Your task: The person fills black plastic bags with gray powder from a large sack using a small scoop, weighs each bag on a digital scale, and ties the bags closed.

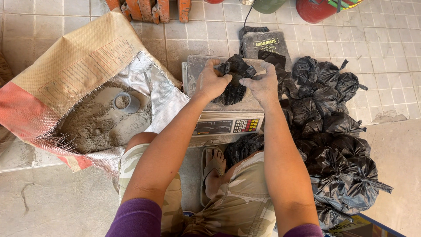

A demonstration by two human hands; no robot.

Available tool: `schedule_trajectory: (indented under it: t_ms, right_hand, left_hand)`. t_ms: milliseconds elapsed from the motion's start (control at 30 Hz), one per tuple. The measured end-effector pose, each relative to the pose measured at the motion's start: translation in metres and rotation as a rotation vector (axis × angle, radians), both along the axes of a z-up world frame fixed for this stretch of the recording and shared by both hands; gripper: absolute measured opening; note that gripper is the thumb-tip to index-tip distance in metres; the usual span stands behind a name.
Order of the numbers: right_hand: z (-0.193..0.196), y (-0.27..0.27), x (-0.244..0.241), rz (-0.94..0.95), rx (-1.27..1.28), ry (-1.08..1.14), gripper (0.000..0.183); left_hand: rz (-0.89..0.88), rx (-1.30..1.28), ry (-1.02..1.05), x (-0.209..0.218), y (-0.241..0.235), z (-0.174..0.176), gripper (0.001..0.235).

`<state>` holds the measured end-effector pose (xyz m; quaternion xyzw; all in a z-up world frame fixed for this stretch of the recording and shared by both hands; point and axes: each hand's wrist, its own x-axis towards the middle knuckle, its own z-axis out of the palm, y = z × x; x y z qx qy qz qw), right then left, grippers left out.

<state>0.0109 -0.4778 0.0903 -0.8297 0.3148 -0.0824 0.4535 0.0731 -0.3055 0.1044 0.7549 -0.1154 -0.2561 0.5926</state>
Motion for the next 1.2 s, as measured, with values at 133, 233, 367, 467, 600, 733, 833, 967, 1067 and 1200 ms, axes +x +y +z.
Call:
schedule_trajectory:
  t_ms: [133,233,367,467,600,733,833,967,1067,1200]
  right_hand:
    - [-0.011,-0.007,0.004,-0.003,0.001,0.005,0.079]
    - [-0.001,0.001,0.002,0.0,0.006,0.002,0.074]
    - [0.002,0.005,0.002,0.013,-0.034,0.022,0.063]
    - [-0.021,-0.018,0.004,-0.025,-0.211,0.093,0.037]
    - [-0.058,-0.055,0.01,-0.12,-0.355,0.132,0.017]
    - [-0.04,-0.039,0.003,-0.118,-0.292,0.1,0.016]
    - [-0.051,-0.047,0.004,-0.152,-0.273,0.074,0.015]
    - [-0.041,-0.038,0.001,-0.129,-0.221,0.051,0.017]
    - [-0.026,-0.023,-0.004,-0.073,-0.185,0.076,0.023]
    - [-0.015,-0.012,-0.007,0.043,-0.113,0.123,0.031]
  left_hand:
    - [0.03,0.038,-0.011,0.004,-0.002,-0.006,0.047]
    - [0.036,0.031,-0.009,0.002,0.001,0.0,0.041]
    - [0.042,0.033,-0.011,-0.001,0.006,0.006,0.041]
    - [0.081,0.084,-0.012,0.001,0.006,-0.001,0.039]
    - [0.109,0.166,-0.019,0.002,0.015,0.004,0.045]
    - [0.108,0.119,-0.041,0.002,0.021,0.009,0.038]
    - [0.1,0.095,-0.047,0.003,0.021,0.006,0.037]
    - [0.11,0.107,-0.042,-0.004,0.023,0.016,0.034]
    - [0.129,0.121,-0.036,-0.007,0.022,0.018,0.034]
    - [0.126,0.14,-0.028,-0.006,0.021,0.012,0.036]
